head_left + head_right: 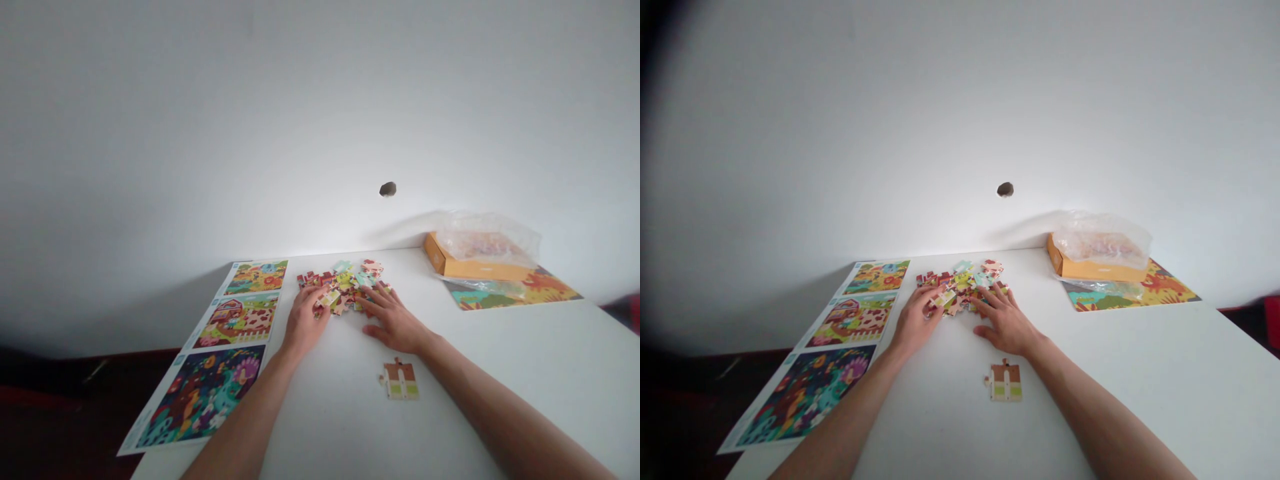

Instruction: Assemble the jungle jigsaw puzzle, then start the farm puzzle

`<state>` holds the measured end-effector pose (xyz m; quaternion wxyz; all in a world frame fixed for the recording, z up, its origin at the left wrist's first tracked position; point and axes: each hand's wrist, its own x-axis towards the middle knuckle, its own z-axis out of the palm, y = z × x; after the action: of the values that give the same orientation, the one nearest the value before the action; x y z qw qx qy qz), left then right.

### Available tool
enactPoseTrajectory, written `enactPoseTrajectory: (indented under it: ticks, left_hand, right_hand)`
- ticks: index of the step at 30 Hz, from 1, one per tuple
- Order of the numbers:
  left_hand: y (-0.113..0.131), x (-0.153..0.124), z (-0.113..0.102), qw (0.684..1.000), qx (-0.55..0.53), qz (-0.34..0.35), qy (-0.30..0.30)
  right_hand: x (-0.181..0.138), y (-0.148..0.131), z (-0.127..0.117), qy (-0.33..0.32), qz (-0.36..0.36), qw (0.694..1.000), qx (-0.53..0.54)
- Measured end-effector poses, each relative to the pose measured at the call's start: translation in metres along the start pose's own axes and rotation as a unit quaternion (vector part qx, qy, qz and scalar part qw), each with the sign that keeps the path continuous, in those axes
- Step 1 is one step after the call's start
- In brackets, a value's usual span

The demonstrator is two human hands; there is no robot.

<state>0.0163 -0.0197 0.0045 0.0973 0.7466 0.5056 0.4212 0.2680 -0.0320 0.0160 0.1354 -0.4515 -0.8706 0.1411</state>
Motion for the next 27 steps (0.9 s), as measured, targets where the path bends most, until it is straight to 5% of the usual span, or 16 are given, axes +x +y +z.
enactPoseTrajectory:
  ticks: [4,8,11,15,20,27]
  left_hand:
    - [0.007,-0.003,0.001,0.996,-0.023,0.041,-0.08]
    - [0.01,-0.005,0.001,0.994,0.012,0.067,-0.088]
    - [0.008,-0.007,0.001,0.992,0.089,0.039,-0.077]
    - [0.01,-0.01,0.001,0.977,0.134,0.016,-0.165]
    - [0.019,-0.011,-0.004,0.961,0.136,0.045,-0.236]
    - [0.021,-0.01,-0.003,0.972,0.144,0.033,-0.18]
  right_hand:
    - [0.002,-0.001,0.003,-0.006,0.005,1.0,-0.008]
    - [0.003,-0.002,0.001,-0.016,-0.009,1.0,-0.015]
    - [0.004,-0.002,-0.003,0.033,0.005,0.999,-0.015]
    - [0.005,-0.001,-0.003,0.086,-0.001,0.996,-0.022]
    - [0.006,-0.001,0.003,0.014,-0.019,0.999,-0.033]
    - [0.005,-0.003,-0.004,0.032,-0.008,0.999,-0.039]
